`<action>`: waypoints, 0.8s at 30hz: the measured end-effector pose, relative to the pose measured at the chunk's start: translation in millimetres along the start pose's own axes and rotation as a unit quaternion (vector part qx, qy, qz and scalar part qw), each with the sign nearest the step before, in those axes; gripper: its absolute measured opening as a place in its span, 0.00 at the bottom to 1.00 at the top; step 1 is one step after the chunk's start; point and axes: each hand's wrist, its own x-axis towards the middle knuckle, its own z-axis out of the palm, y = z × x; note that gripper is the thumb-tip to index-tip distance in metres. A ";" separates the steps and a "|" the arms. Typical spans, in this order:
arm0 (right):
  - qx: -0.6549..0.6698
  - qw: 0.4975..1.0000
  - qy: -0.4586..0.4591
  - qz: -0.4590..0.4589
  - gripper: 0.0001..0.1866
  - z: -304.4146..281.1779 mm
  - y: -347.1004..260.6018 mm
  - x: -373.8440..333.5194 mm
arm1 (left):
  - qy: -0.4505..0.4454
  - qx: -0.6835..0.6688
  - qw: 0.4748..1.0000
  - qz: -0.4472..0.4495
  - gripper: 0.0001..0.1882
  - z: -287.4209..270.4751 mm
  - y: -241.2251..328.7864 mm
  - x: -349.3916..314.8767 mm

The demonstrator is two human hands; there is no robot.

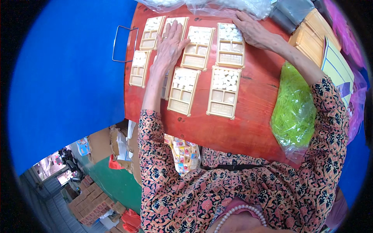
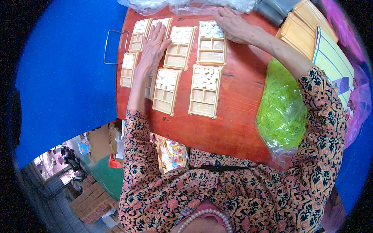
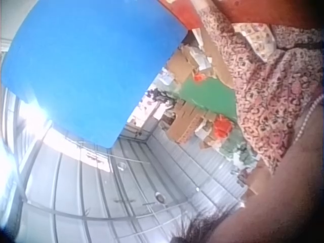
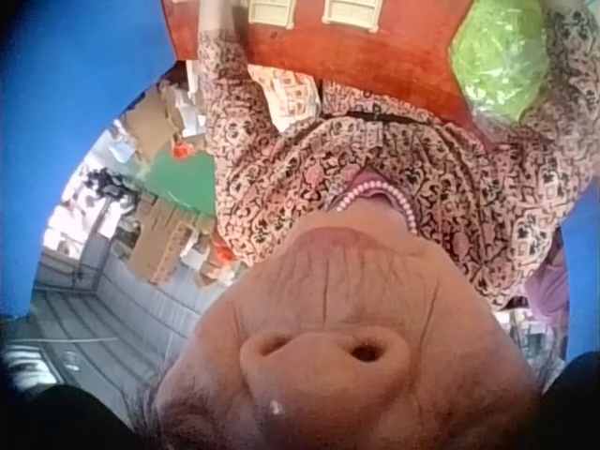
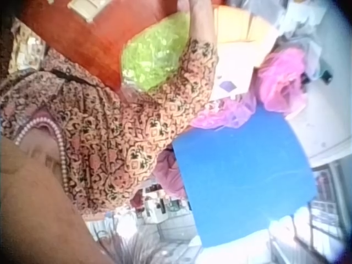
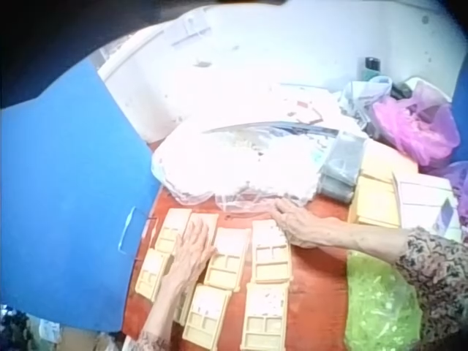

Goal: Manually sorting small white plastic components into plastic organizer trays on a workbench.

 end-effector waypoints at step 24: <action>-0.065 0.996 0.063 -0.008 0.20 15.9 5.3 -4.4 | 0.009 -0.100 0.993 -0.056 0.32 -9.6 1.5 -18.0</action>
